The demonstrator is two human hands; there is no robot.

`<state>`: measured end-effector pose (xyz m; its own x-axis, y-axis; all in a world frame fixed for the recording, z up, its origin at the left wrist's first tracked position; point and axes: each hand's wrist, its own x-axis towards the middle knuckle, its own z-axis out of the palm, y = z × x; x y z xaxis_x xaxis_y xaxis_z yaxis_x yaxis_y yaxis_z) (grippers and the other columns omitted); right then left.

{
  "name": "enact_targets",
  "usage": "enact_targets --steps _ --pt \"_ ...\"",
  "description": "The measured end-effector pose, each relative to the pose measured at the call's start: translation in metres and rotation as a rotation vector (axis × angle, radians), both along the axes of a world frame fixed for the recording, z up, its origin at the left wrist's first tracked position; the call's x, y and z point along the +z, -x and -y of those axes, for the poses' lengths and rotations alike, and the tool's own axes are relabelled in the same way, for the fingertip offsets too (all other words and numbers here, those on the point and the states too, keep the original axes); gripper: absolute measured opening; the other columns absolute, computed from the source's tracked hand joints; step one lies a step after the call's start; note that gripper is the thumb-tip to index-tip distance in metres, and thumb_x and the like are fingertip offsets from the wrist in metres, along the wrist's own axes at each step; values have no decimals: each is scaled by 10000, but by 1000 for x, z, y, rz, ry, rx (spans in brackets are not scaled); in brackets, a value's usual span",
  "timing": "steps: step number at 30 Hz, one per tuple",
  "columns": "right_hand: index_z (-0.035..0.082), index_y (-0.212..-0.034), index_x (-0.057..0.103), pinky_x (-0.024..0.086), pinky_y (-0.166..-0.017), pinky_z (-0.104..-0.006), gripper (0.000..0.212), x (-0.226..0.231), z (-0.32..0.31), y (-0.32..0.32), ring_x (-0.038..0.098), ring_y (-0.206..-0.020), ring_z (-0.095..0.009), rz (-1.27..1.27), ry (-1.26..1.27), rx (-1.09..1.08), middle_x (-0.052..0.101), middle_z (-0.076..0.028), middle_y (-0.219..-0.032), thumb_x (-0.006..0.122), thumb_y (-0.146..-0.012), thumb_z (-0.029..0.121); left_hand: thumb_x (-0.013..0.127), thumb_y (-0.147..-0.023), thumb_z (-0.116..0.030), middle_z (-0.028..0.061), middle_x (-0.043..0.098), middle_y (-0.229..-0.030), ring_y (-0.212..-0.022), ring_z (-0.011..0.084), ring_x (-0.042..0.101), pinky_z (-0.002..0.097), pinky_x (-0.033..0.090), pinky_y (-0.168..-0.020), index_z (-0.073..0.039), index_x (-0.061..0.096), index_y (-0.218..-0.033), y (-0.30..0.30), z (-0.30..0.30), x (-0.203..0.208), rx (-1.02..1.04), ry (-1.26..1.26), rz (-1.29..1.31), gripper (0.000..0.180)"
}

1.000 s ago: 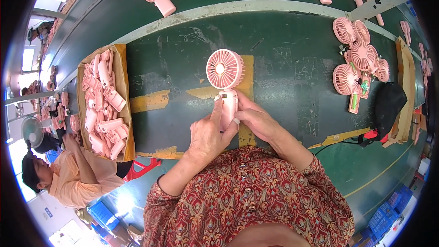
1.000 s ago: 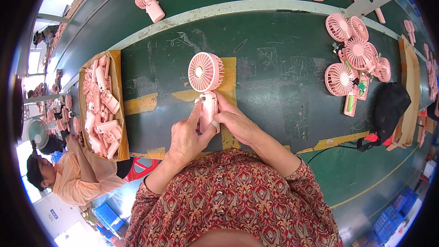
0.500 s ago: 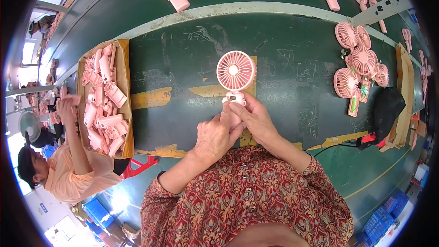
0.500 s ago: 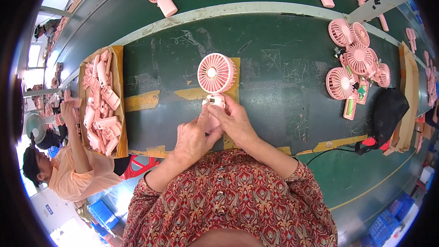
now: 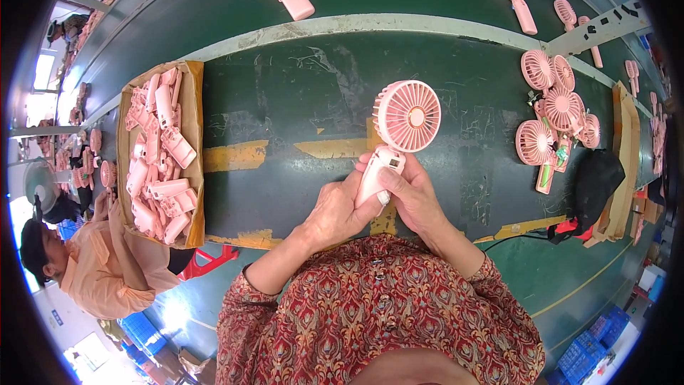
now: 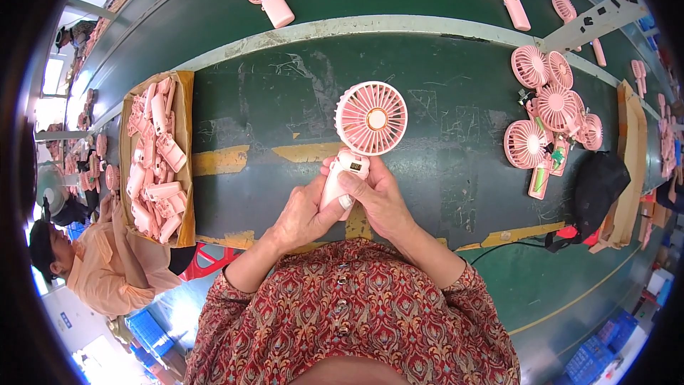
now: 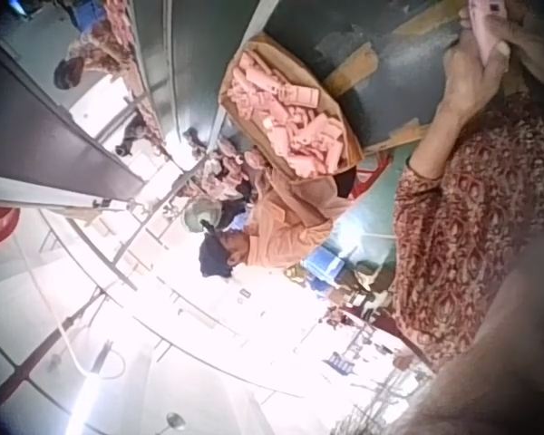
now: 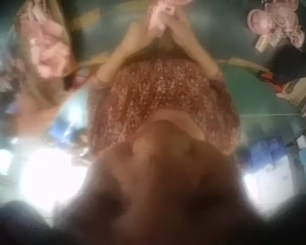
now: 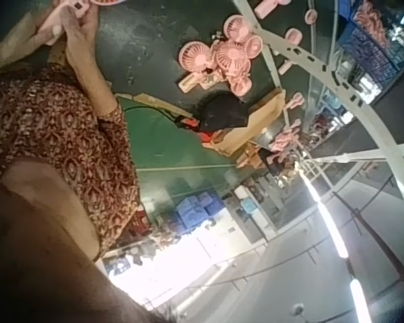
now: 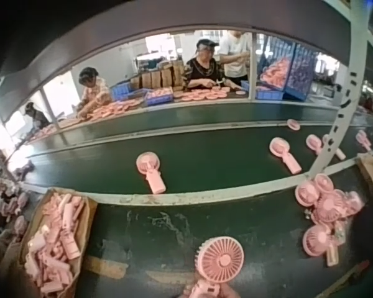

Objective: The person assembles several small pink portable handheld fans by hand, combining plastic casings and internal fan blades.

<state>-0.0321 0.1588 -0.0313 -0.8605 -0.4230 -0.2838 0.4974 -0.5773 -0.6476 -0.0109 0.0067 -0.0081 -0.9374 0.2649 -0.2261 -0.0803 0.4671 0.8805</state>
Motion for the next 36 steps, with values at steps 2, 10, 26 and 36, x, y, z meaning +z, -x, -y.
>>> enact_targets --steps 2,10,26,36 --pt "7 -1239 407 444 -962 -384 403 2 0 -2 533 -1118 -237 10 6 -12 538 -149 -1186 573 -886 108 605 -833 -226 227 617 -730 -678 375 636 399 512 -583 75 502 -1004 -1 -1 1 -10 14 -51 361" --pt "-3 -1168 463 465 -930 -377 348 -2 3 8 571 -1055 -239 52 -4 -73 576 -165 -1119 590 -867 119 602 -820 -197 198 618 -690 -611 333 639 386 509 -560 72 533 -952 5 -4 -14 17 -17 -106 308" --pt "-52 -1175 435 358 -984 -451 557 16 -168 117 444 -1151 -412 -923 -1914 -553 472 -259 -1216 694 -741 184 532 -886 -332 123 627 -784 -647 190 594 317 463 -580 23 569 -1081 180 128 5 535 346 -515 406" --pt "-33 -1261 370 393 -954 -461 766 -5 -236 200 483 -1097 -433 -646 -2331 -270 482 -274 -1171 754 -684 292 527 -868 -291 221 488 -1188 -1055 404 518 513 452 -813 -160 308 -1360 301 235 -75 646 1243 -334 554"
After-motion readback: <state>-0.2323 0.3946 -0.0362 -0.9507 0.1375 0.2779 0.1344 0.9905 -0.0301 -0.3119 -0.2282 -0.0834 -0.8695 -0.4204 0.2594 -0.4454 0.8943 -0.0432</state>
